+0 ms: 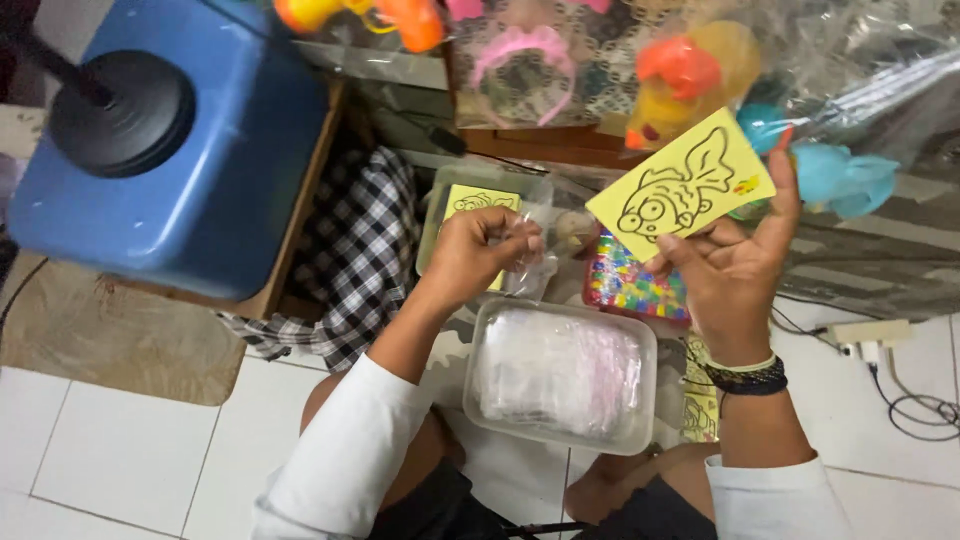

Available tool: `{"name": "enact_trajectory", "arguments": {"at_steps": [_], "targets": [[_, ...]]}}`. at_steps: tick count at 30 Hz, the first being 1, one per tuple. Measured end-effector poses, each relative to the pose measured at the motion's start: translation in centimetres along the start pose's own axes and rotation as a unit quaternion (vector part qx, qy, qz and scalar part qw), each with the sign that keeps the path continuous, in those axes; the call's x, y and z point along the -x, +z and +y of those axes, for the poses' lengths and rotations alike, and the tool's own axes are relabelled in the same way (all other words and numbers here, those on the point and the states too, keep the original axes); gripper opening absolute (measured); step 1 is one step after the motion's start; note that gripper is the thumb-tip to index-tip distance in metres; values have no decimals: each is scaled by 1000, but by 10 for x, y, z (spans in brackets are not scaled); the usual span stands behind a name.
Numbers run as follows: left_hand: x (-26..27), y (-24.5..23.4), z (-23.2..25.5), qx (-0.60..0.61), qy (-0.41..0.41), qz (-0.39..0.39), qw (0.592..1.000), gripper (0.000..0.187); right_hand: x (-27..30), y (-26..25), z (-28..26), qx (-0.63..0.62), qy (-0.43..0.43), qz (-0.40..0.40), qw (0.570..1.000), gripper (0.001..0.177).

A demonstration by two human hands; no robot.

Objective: The person places small yellow drawing cards into plastic bags and seals them by hand.

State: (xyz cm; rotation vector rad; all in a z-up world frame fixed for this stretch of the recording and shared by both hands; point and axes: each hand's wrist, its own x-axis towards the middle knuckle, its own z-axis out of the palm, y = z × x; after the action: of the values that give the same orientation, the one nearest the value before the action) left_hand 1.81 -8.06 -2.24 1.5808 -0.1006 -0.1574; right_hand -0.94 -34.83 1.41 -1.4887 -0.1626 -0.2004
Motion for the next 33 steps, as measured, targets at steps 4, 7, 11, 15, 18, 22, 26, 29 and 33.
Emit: {"name": "enact_trajectory", "arguments": {"at_steps": [4,7,11,15,18,22,26,29,33], "targets": [[6,17,10,15,-27,-60,998,5,4,-9,10,-61,-21,48,997,93],[9,28,10,11,-39,-89,995,5,8,-9,16,-72,-50,83,993,86],[12,38,11,15,-25,-113,993,6,12,-9,21,-45,-81,84,992,76],[9,47,-4,62,-54,-92,992,18,8,-12,39,21,-158,87,983,72],[8,45,-6,66,-23,-91,993,17,6,-11,36,28,-157,82,984,57],[9,43,-5,75,-22,-90,993,16,6,-17,36,45,-150,74,985,45],[10,42,-3,86,-44,-93,991,14,9,-17,41,71,-131,71,986,28],[10,41,0,85,-57,-96,990,16,9,-9,39,95,-139,67,983,25],[13,40,7,45,-48,-96,993,19,9,-1,22,202,-190,10,961,17]]}}
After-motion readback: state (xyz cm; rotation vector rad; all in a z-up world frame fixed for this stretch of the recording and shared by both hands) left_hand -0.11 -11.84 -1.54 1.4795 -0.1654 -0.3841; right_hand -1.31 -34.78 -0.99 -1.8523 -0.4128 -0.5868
